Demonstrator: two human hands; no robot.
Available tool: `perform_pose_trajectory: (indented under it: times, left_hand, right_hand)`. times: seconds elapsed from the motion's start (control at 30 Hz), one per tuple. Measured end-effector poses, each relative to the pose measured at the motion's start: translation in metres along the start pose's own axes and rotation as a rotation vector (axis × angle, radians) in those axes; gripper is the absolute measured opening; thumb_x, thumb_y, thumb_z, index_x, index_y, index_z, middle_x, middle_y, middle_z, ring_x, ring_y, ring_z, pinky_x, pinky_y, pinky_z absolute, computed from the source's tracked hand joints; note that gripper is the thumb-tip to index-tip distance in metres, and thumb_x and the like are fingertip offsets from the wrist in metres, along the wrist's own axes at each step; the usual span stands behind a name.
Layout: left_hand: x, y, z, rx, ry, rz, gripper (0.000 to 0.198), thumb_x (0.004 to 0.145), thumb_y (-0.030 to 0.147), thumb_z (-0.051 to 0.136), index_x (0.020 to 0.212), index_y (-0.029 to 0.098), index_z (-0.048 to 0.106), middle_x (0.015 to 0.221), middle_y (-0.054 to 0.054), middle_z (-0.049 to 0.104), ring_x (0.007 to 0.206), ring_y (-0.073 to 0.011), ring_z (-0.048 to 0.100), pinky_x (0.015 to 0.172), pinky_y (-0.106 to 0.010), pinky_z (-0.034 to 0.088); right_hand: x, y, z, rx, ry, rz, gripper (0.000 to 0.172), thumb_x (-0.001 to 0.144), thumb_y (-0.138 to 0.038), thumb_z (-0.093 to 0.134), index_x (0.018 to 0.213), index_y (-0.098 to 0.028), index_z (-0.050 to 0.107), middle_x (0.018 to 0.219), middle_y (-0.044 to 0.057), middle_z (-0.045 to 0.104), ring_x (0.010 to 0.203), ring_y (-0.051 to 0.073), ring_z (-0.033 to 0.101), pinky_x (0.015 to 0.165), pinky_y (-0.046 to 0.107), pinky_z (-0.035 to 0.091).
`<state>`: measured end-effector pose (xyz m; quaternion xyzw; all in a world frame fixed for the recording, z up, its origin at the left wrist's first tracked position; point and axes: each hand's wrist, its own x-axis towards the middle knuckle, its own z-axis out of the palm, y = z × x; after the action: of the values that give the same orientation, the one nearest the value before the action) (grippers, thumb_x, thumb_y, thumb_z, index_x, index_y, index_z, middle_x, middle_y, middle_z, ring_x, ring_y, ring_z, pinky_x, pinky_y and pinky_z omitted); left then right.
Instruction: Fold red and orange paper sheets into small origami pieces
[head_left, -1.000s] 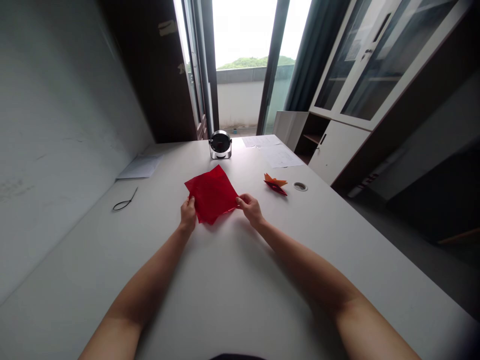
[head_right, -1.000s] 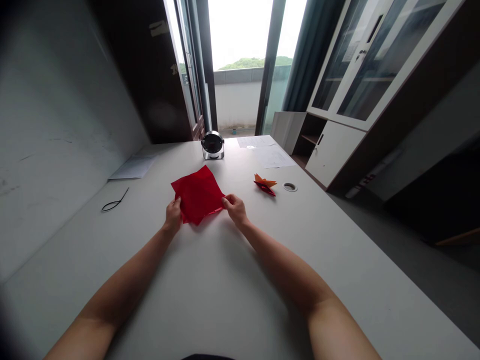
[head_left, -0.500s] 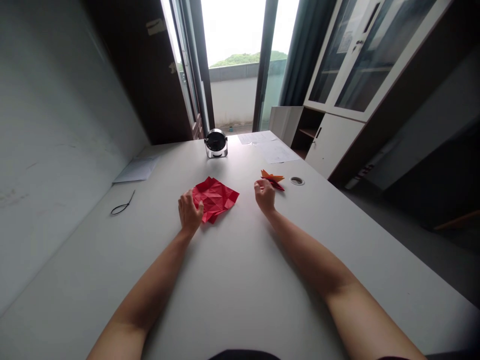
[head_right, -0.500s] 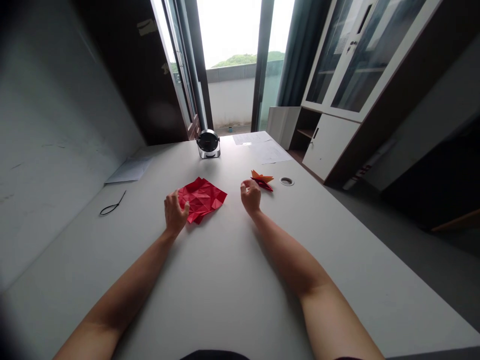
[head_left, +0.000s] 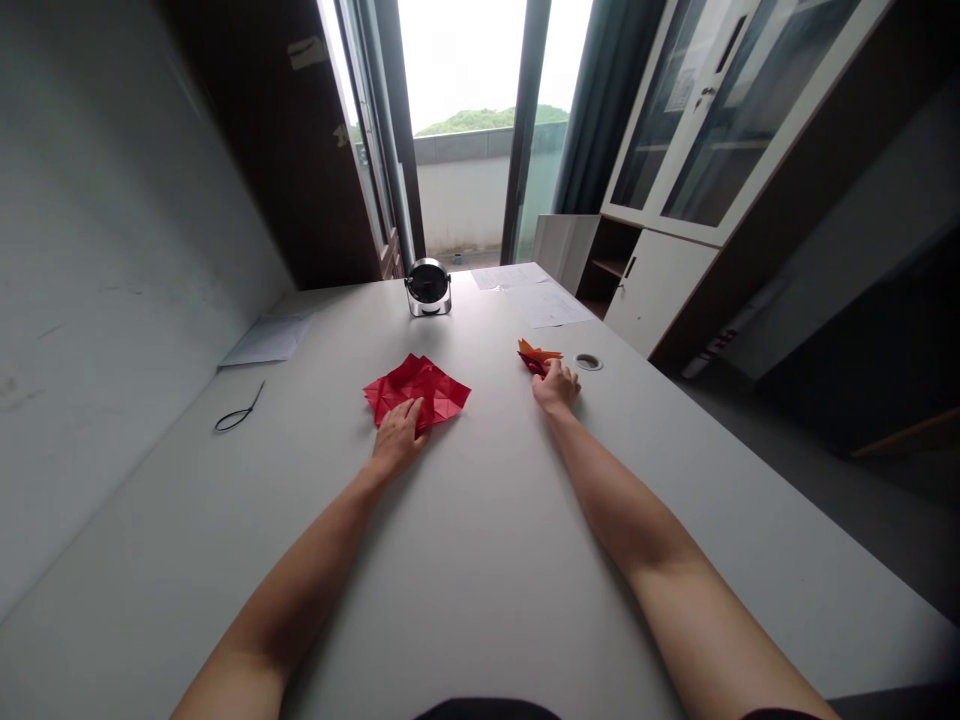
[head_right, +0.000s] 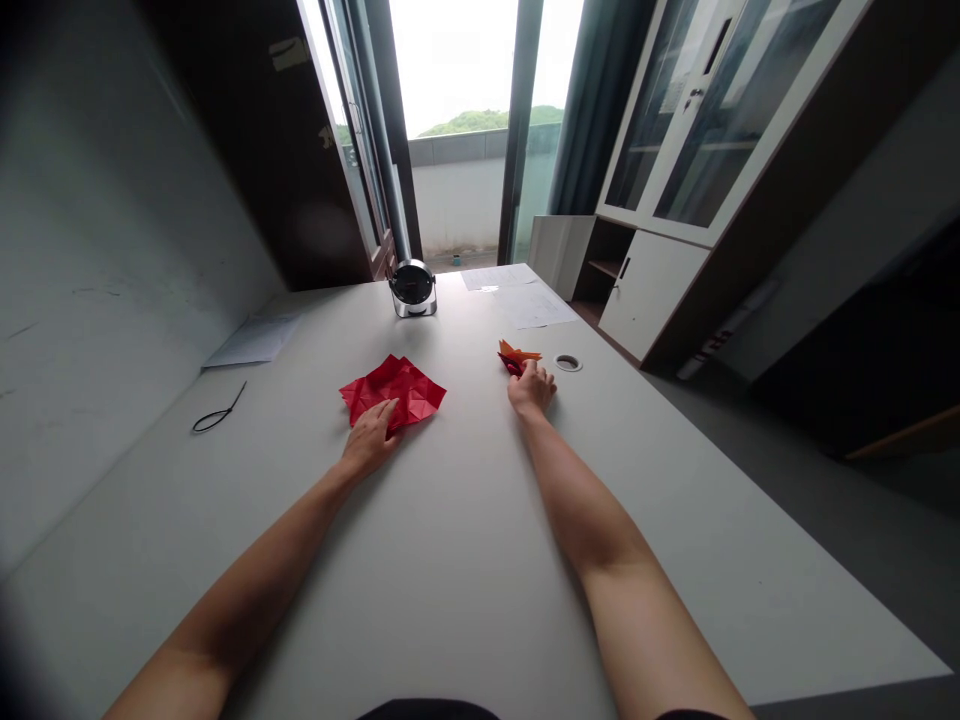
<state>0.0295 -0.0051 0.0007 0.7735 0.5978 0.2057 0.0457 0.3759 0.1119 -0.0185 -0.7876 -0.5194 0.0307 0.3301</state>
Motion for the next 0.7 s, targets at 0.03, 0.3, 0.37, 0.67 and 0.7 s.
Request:
perform_pose_trajectory:
  times: [0.03,0.3,0.37,0.67,0.7]
  left_hand:
    - [0.000,-0.001,0.000,0.007,0.001,0.001,0.061,0.090,0.028,0.057,0.150,0.021,0.044,0.149,-0.014,0.050,0.139,-0.0314,0.044,0.116,-0.049,0.035]
    - [-0.001,-0.002,0.004,0.060,0.012,-0.058,0.061,0.085,0.006,0.047,0.142,0.026,0.055,0.152,-0.012,0.048,0.141,-0.0300,0.042,0.119,-0.056,0.028]
    - [-0.001,0.001,0.001,0.043,0.067,-0.015,0.057,0.087,0.016,0.054,0.143,0.026,0.053,0.151,-0.012,0.048,0.141,-0.0304,0.042,0.120,-0.057,0.026]
    - [0.000,0.014,-0.007,-0.011,0.191,0.075,0.039,0.094,0.034,0.054,0.130,0.023,0.062,0.143,-0.010,0.056,0.130,-0.0288,0.052,0.118,-0.050,0.035]
    - [0.000,0.013,-0.006,-0.007,0.194,0.068,0.037,0.094,0.033,0.054,0.128,0.023,0.063,0.142,-0.010,0.057,0.129,-0.0288,0.052,0.117,-0.050,0.036]
  right_hand:
    - [-0.001,-0.001,0.000,-0.002,-0.003,-0.012,0.033,0.084,-0.027,0.057,0.116,-0.022,0.060,0.115,0.014,0.062,0.111,0.032,0.049,0.093,0.044,0.036]
    - [-0.016,-0.018,0.002,0.173,-0.106,-0.199,0.011,0.084,-0.022,0.057,0.092,-0.021,0.065,0.089,0.006,0.069,0.089,0.024,0.058,0.083,0.035,0.040]
    - [-0.026,-0.028,0.002,0.264,-0.142,-0.298,0.009,0.086,-0.022,0.056,0.090,-0.021,0.065,0.083,0.004,0.068,0.081,0.021,0.059,0.078,0.032,0.042]
    - [-0.077,-0.067,0.000,0.227,-0.182,-0.682,0.011,0.093,-0.023,0.054,0.092,-0.022,0.065,0.098,0.008,0.068,0.096,0.023,0.056,0.089,0.034,0.043]
    - [-0.077,-0.066,0.000,0.210,-0.196,-0.690,0.010,0.092,-0.024,0.056,0.094,-0.022,0.065,0.100,0.008,0.068,0.097,0.024,0.056,0.089,0.034,0.043]
